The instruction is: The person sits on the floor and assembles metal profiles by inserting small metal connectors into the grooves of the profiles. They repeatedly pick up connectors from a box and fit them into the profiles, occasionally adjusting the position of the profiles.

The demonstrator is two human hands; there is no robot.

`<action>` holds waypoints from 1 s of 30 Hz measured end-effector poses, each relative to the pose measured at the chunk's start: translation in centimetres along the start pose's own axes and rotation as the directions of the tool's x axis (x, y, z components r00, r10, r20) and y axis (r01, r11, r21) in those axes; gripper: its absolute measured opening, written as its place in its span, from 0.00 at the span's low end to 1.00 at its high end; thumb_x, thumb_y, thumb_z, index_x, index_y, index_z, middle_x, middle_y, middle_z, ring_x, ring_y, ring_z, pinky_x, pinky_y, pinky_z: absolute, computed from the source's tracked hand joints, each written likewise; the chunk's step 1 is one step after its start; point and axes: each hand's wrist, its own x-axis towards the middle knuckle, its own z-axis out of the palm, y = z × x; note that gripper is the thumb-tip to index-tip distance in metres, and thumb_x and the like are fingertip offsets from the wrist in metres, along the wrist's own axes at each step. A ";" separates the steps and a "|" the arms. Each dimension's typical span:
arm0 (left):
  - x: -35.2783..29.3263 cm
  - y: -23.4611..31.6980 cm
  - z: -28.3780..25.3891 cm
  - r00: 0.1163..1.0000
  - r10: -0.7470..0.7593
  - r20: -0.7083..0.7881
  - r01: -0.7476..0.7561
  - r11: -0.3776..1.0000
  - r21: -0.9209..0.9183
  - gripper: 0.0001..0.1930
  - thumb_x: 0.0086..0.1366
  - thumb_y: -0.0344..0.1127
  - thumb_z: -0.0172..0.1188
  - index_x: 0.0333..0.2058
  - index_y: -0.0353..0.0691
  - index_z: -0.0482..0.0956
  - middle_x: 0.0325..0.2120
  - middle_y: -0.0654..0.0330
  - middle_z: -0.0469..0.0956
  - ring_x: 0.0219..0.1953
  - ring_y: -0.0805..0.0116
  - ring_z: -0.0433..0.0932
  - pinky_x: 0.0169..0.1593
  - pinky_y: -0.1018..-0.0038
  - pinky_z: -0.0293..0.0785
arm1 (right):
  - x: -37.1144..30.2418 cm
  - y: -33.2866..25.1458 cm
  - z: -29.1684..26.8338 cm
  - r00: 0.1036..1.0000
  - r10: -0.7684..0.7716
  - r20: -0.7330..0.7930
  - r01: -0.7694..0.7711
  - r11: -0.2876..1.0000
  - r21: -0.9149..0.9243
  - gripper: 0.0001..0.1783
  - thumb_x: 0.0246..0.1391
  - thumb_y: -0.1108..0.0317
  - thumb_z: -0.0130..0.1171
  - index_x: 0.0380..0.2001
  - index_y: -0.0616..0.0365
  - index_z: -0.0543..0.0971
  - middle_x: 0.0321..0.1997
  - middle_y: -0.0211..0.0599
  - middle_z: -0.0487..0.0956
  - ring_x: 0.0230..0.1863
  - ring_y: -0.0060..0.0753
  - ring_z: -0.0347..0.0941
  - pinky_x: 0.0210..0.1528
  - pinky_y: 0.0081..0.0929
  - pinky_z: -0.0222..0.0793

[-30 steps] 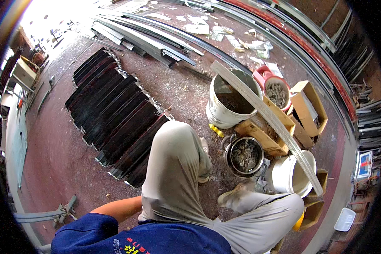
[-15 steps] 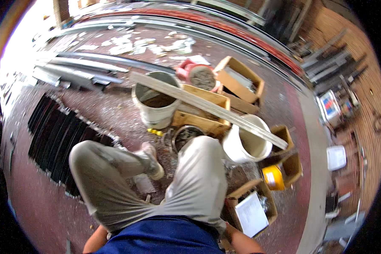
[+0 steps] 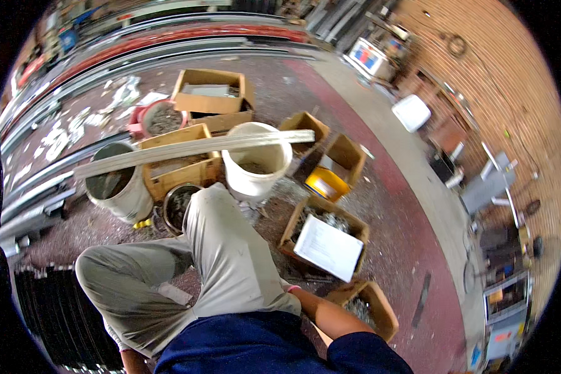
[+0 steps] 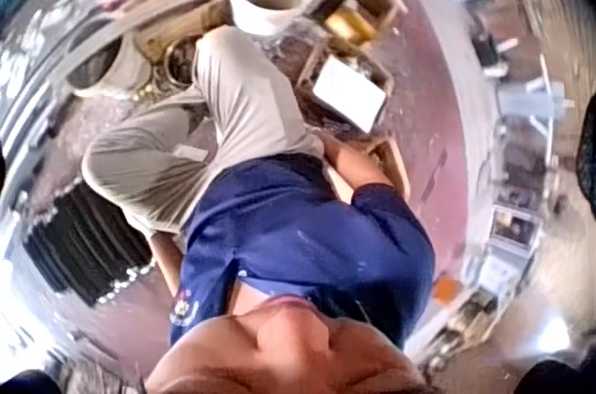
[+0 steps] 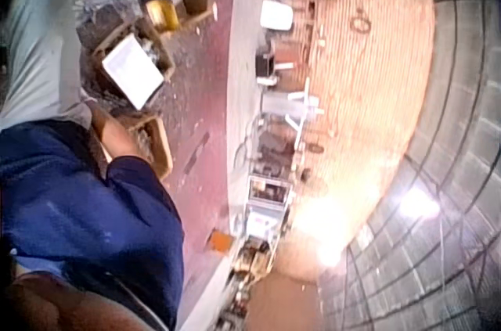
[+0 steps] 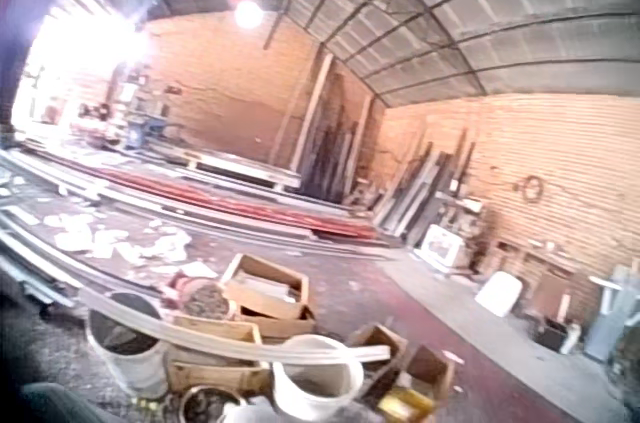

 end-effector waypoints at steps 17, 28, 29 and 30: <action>6.7 -5.9 13.7 0.701 0.119 0.704 -0.610 -0.412 0.677 0.27 0.70 0.29 0.56 0.66 0.34 0.63 0.69 0.45 0.59 0.70 0.48 0.59 0.73 0.57 0.52 | -5.7 14.5 -11.0 0.824 0.470 -0.316 -0.561 0.597 -0.574 0.29 0.53 0.53 0.64 0.56 0.49 0.73 0.58 0.38 0.75 0.56 0.42 0.74 0.62 0.44 0.63; 12.5 -5.9 10.3 0.810 0.088 0.580 -0.399 -0.643 0.654 0.32 0.73 0.44 0.56 0.69 0.33 0.60 0.70 0.43 0.57 0.70 0.48 0.58 0.73 0.60 0.54 | -15.8 17.3 -29.3 0.591 0.605 -0.534 -0.806 0.474 -0.355 0.17 0.68 0.64 0.40 0.43 0.61 0.78 0.32 0.54 0.84 0.33 0.55 0.83 0.39 0.49 0.79; 12.1 -6.6 11.2 0.808 0.054 0.587 -0.399 -0.684 0.611 0.32 0.73 0.45 0.55 0.69 0.33 0.59 0.70 0.42 0.57 0.70 0.48 0.58 0.73 0.60 0.54 | -19.3 19.4 -30.3 0.517 0.629 -0.581 -0.855 0.408 -0.319 0.14 0.61 0.65 0.48 0.42 0.58 0.80 0.33 0.55 0.84 0.36 0.56 0.83 0.41 0.50 0.78; 11.3 -6.1 11.6 0.810 0.074 0.582 -0.383 -0.685 0.620 0.33 0.73 0.45 0.55 0.69 0.33 0.59 0.70 0.42 0.57 0.70 0.48 0.58 0.73 0.60 0.54 | -20.3 18.0 -31.7 0.448 0.616 -0.648 -0.887 0.397 -0.236 0.16 0.61 0.65 0.49 0.47 0.58 0.79 0.33 0.53 0.84 0.36 0.56 0.82 0.41 0.50 0.78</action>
